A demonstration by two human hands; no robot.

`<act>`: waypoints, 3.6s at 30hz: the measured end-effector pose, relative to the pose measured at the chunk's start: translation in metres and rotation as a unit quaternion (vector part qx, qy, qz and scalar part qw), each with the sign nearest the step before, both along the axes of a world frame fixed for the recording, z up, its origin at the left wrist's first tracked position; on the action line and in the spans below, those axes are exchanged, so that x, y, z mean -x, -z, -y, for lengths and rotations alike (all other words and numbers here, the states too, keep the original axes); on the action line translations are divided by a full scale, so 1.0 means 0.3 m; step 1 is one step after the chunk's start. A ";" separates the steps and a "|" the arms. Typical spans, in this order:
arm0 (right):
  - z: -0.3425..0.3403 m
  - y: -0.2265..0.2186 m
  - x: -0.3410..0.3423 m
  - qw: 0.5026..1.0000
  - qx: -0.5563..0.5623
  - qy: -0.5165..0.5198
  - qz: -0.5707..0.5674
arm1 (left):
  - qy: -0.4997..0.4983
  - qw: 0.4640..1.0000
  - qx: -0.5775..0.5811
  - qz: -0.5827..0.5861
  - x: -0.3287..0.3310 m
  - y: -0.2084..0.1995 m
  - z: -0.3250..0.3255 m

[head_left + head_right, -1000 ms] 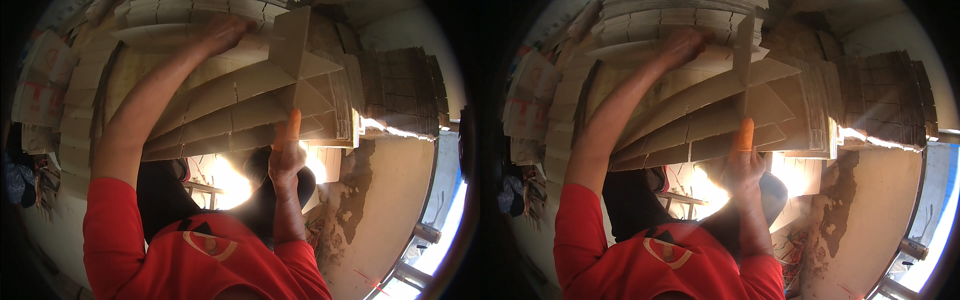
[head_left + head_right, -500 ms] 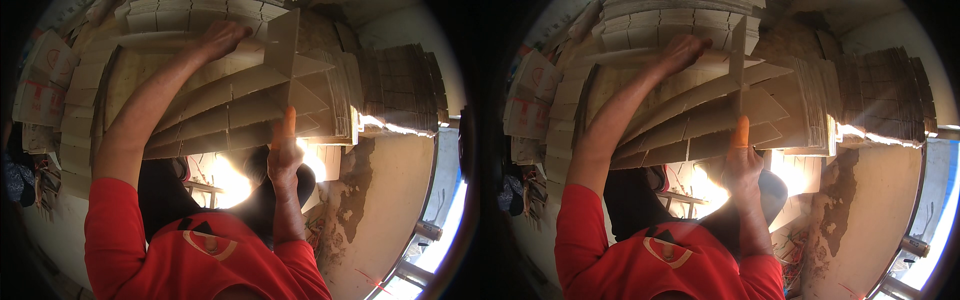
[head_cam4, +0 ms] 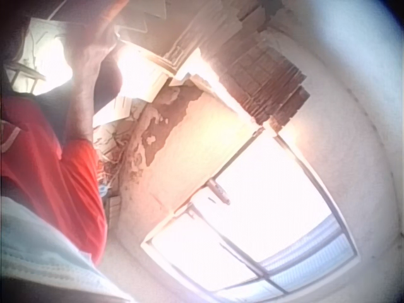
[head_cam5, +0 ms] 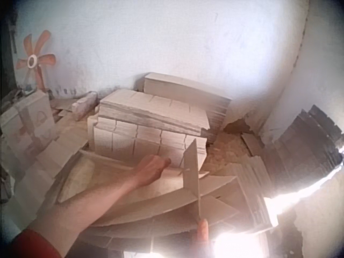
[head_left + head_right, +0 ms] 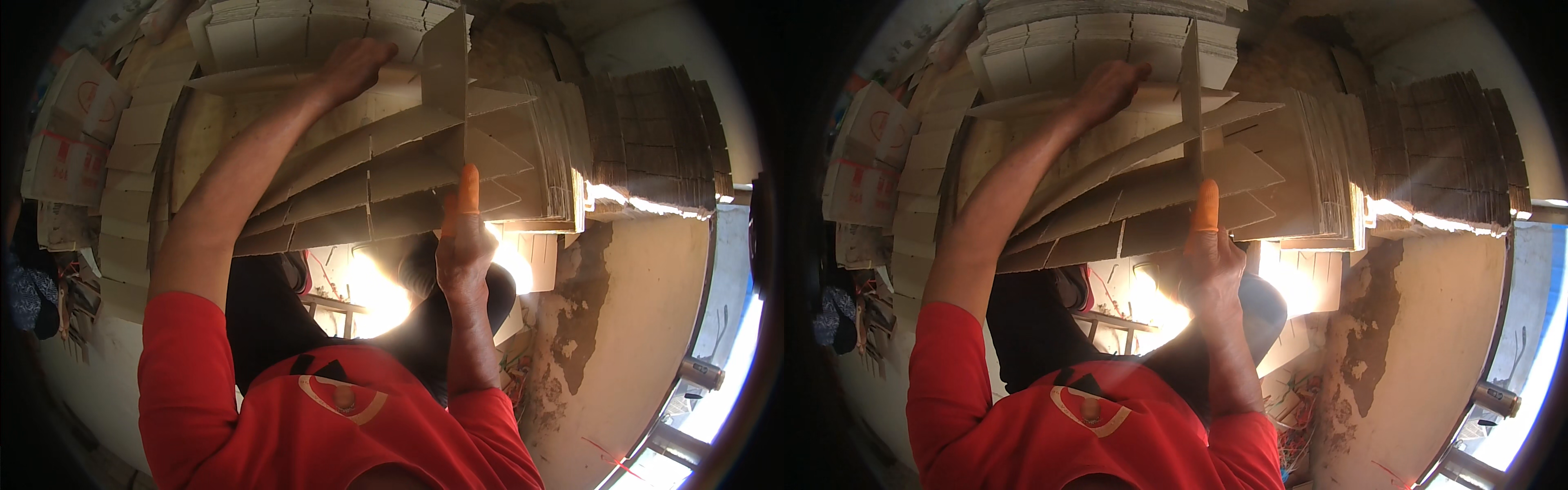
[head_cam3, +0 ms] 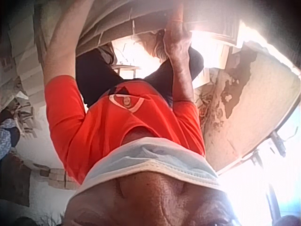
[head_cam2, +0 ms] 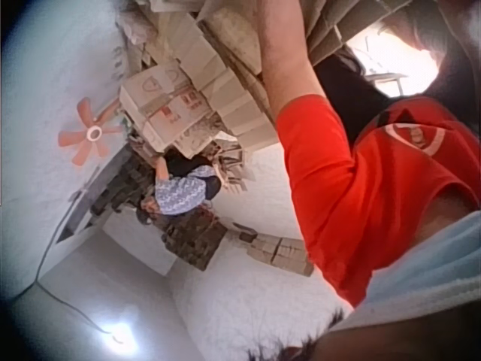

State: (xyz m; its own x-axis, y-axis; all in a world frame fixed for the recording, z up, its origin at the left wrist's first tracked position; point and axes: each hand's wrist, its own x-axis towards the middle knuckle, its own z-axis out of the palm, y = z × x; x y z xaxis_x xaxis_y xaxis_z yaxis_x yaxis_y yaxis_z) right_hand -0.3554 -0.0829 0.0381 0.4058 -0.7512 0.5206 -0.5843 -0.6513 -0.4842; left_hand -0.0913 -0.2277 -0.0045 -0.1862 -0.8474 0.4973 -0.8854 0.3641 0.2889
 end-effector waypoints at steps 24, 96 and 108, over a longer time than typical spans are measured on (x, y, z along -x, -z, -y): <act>0.017 -0.022 -0.034 0.998 -0.027 0.028 -0.048 | 0.074 0.995 -0.039 -0.061 0.068 -0.017 -0.048; 0.453 0.045 0.458 0.922 -0.099 0.277 -0.252 | -0.097 0.991 -0.054 -0.070 -0.333 -0.046 -0.491; 0.228 -0.353 0.203 0.971 -0.033 0.194 0.132 | -0.021 0.979 -0.190 -0.071 0.004 -0.173 -0.693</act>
